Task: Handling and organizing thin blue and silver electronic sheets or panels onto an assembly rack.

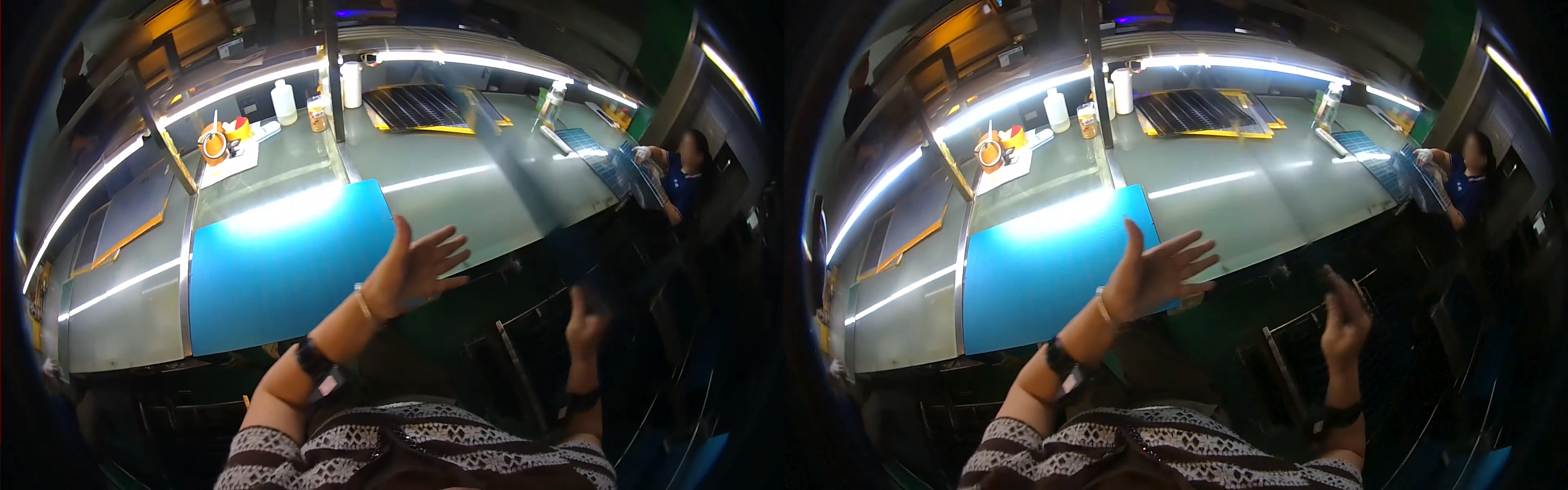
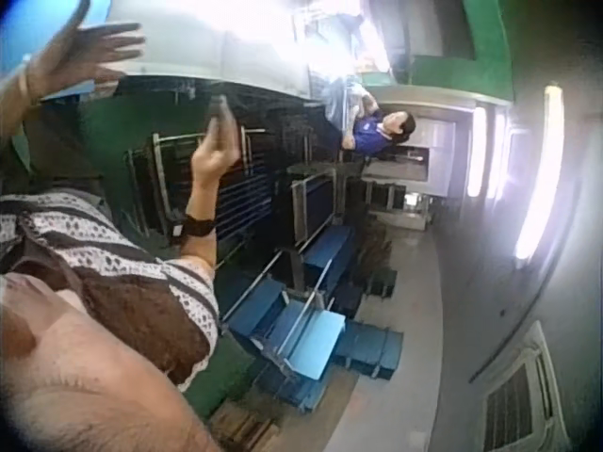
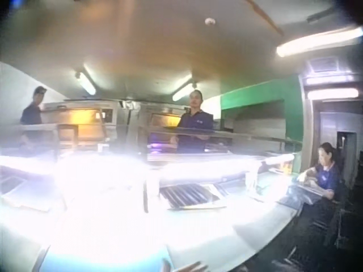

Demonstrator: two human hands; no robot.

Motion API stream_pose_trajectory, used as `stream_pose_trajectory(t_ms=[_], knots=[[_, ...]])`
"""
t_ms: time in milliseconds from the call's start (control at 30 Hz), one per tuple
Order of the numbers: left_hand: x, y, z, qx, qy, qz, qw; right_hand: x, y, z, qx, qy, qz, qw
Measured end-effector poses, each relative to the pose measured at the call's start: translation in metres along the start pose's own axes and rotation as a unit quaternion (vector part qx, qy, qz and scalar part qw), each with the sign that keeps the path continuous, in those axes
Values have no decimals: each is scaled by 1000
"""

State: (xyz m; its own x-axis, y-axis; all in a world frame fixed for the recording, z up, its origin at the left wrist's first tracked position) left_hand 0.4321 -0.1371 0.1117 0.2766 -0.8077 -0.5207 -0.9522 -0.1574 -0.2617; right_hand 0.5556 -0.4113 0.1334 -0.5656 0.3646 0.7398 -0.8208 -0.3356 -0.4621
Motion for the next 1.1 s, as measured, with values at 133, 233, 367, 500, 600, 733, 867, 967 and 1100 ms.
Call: stream_pose_trajectory(t_ms=[133,233,367,500,600,733,867,967,1100], knots=[[42,-24,-12,-128,44,-27,990,-12,18,-34,77,160,289,941],[69,-19,32,-189,63,-4,980,-19,21,-49,148,165,232,947],[71,-15,55,-173,158,-45,971,18,42,-73,301,170,182,921],[74,-19,54,-166,150,-84,971,50,52,-93,316,137,203,917],[72,-19,56,-137,168,-91,972,46,50,-97,308,142,224,914],[69,-20,50,-104,228,-98,963,39,29,-84,272,122,154,942],[71,-19,80,-295,-51,-9,954,57,-14,-45,47,73,25,996],[57,-16,81,-250,-39,-45,966,82,5,-69,110,66,271,954],[36,10,79,-299,-51,-98,948,44,20,-98,251,66,194,946]])
Point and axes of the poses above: each hand's wrist, its own y-axis away from the middle knuckle, its own z-axis out of the back of the hand, x = y × z, the point moved 3 cm from there along -y, towards the middle knuckle, and after that the axes turned 15 degrees about -z, right-handed, at the moved point
